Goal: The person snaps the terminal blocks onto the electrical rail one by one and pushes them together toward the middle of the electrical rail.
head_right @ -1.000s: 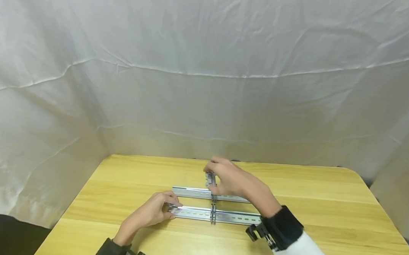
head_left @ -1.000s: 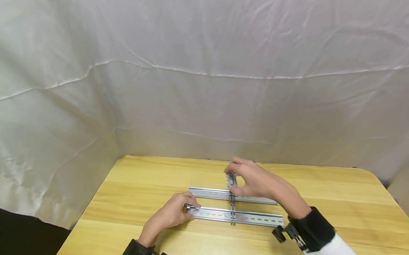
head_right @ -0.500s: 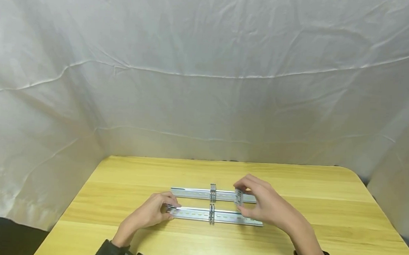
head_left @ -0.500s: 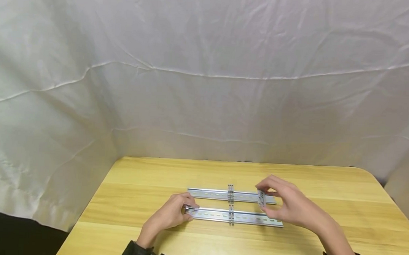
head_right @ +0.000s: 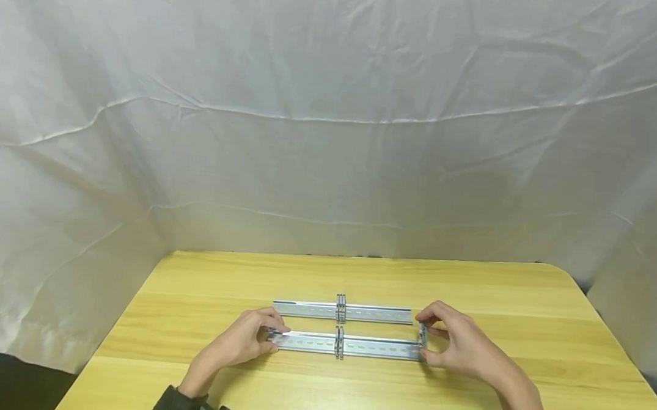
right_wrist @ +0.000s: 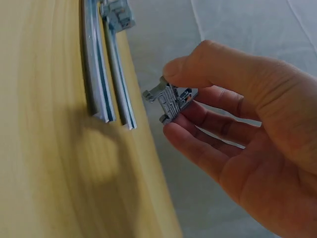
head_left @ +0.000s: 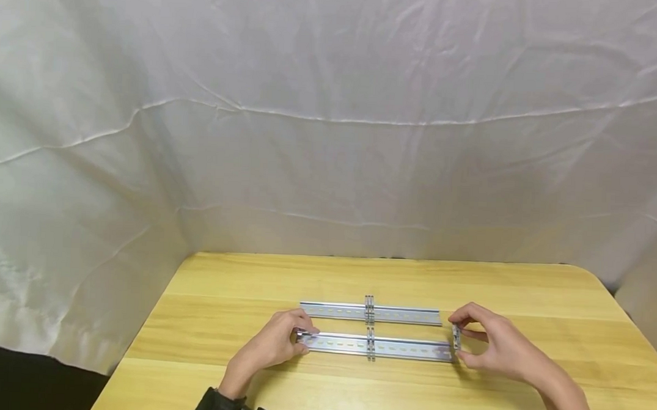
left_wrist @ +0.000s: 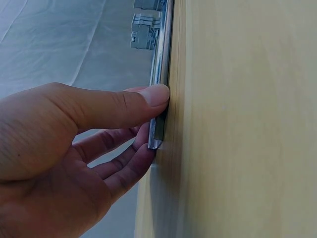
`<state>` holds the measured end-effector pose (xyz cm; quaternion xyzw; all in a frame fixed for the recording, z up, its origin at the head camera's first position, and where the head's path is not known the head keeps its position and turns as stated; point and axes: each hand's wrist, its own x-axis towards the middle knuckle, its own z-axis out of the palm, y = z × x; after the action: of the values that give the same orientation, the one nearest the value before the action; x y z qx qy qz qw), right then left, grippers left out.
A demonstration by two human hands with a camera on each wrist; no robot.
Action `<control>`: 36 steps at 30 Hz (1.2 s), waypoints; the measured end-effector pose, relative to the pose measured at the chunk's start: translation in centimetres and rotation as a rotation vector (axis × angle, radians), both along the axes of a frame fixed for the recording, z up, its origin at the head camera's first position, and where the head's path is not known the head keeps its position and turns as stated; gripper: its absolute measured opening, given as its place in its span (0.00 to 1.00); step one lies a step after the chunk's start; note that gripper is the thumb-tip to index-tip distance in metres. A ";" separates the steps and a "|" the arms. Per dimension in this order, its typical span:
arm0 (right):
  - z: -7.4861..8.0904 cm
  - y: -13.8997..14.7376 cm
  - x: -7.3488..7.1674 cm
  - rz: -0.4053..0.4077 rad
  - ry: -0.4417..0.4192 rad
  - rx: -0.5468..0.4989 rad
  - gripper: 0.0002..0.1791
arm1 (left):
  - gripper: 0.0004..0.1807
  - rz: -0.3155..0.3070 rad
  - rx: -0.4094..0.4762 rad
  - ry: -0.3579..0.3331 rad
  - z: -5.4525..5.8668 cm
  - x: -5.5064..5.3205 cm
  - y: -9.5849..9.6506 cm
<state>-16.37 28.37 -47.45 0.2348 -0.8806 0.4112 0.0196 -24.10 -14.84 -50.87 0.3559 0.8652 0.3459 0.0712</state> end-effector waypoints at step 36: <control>-2.8 1.5 -0.5 0.041 -0.216 -0.112 0.26 | 0.18 0.004 -0.009 -0.010 0.3 0.1 0.2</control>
<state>-16.88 29.90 -50.24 0.2057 -0.8481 0.4831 -0.0706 -24.03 -14.69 -50.59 0.3521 0.8672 0.3438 0.0767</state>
